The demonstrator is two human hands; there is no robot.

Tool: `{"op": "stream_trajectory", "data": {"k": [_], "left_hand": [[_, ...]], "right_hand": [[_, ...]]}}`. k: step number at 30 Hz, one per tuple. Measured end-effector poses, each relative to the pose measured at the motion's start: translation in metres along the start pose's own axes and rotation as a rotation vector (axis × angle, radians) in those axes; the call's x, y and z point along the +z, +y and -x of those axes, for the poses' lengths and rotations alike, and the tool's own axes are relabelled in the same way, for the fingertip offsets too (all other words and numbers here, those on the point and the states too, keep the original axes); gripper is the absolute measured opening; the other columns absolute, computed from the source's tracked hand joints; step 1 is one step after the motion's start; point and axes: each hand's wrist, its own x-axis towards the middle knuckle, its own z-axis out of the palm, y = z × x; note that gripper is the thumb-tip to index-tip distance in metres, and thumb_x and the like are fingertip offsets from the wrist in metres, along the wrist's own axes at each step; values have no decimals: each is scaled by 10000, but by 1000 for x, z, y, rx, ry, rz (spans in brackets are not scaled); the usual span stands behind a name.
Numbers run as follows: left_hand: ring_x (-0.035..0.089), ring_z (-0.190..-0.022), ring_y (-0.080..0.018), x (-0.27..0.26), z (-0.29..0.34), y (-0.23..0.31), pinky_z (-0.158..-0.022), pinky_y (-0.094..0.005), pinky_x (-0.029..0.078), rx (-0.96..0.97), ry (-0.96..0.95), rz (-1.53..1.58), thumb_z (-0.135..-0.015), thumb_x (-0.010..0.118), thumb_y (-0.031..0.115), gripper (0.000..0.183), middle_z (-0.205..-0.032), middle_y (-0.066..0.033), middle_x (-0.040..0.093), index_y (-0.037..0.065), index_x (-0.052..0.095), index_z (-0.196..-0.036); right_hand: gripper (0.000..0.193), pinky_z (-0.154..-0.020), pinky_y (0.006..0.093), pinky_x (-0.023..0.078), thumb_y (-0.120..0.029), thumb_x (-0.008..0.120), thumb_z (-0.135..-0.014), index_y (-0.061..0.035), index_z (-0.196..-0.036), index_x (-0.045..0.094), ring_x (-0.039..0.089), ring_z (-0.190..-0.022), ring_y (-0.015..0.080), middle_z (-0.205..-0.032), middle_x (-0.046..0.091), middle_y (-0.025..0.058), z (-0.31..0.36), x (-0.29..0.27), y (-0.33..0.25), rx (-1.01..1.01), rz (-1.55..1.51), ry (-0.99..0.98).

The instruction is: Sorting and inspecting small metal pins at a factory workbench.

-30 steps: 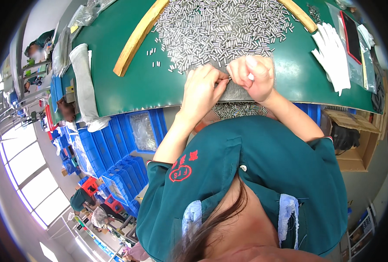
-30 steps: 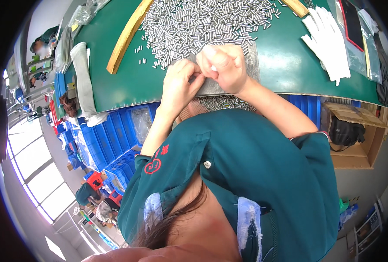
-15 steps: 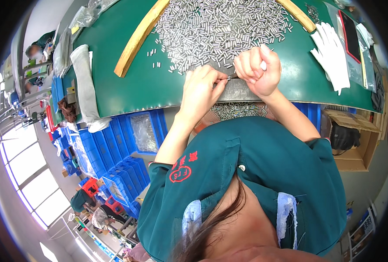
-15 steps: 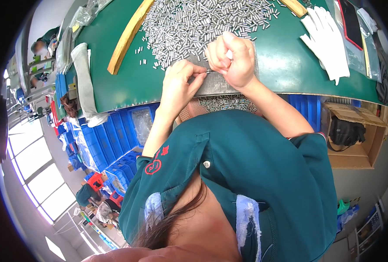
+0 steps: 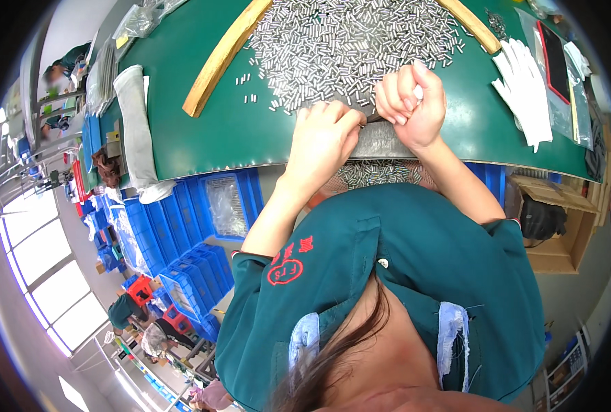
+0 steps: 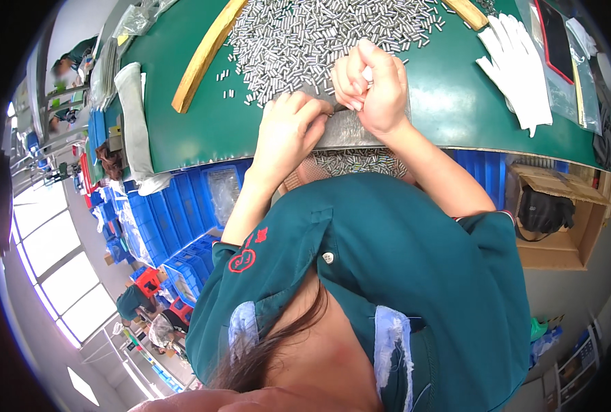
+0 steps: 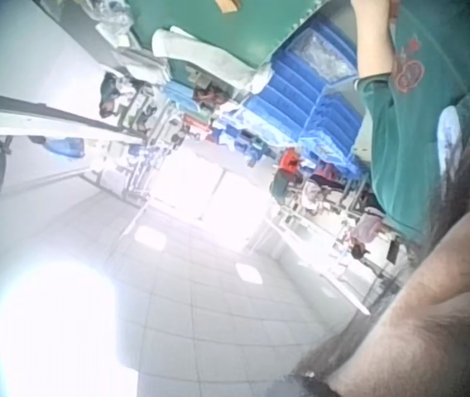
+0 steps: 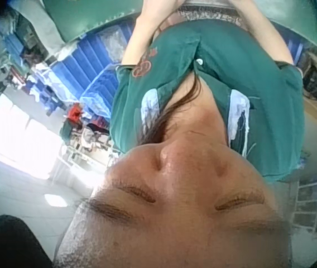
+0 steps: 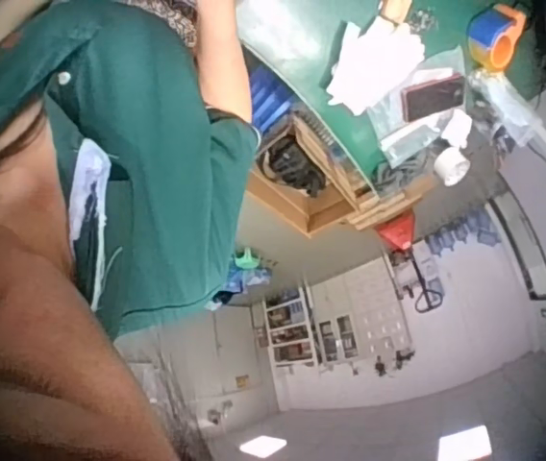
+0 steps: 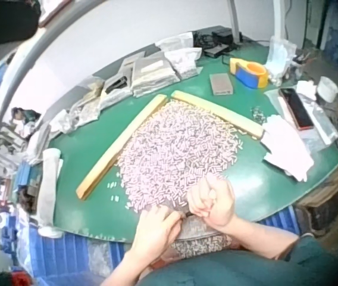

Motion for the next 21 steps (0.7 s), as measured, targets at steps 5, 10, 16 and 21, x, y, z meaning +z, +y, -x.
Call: {"op": "stream_trajectory", "data": {"k": [5,10,16,21], "left_hand": [[518,-796,-191,0,5,-6,-702,-321,366,74,-17,32,-723,608,107,149,-821,-6,538,151,602,-865],[525,-768,-189,0,5,4,-695,-315,362,-90,56,84,-719,629,116,135,-777,-13,537,126,588,-848],[526,-722,-175,7,7,-2,-668,-308,351,-74,65,74,-708,656,113,133,-728,3,531,111,576,-814],[499,-624,-157,9,6,-3,-644,-299,344,-117,56,182,-698,666,98,117,-673,11,517,104,583,-781]], "right_hand": [[453,-335,232,237,-260,305,-932,-77,-518,330,244,-355,89,-417,294,15,1,-1,-2,-8,6,-4],[456,-333,233,235,-258,307,-931,-76,-514,333,248,-354,86,-411,299,15,2,-2,-3,-9,5,-23],[463,-339,227,226,-258,285,-934,-95,-502,313,238,-356,85,-417,294,5,4,3,-4,45,0,-66],[481,-341,219,220,-266,256,-943,-113,-488,291,226,-356,83,-420,283,-4,6,5,-1,39,66,-63]]}}
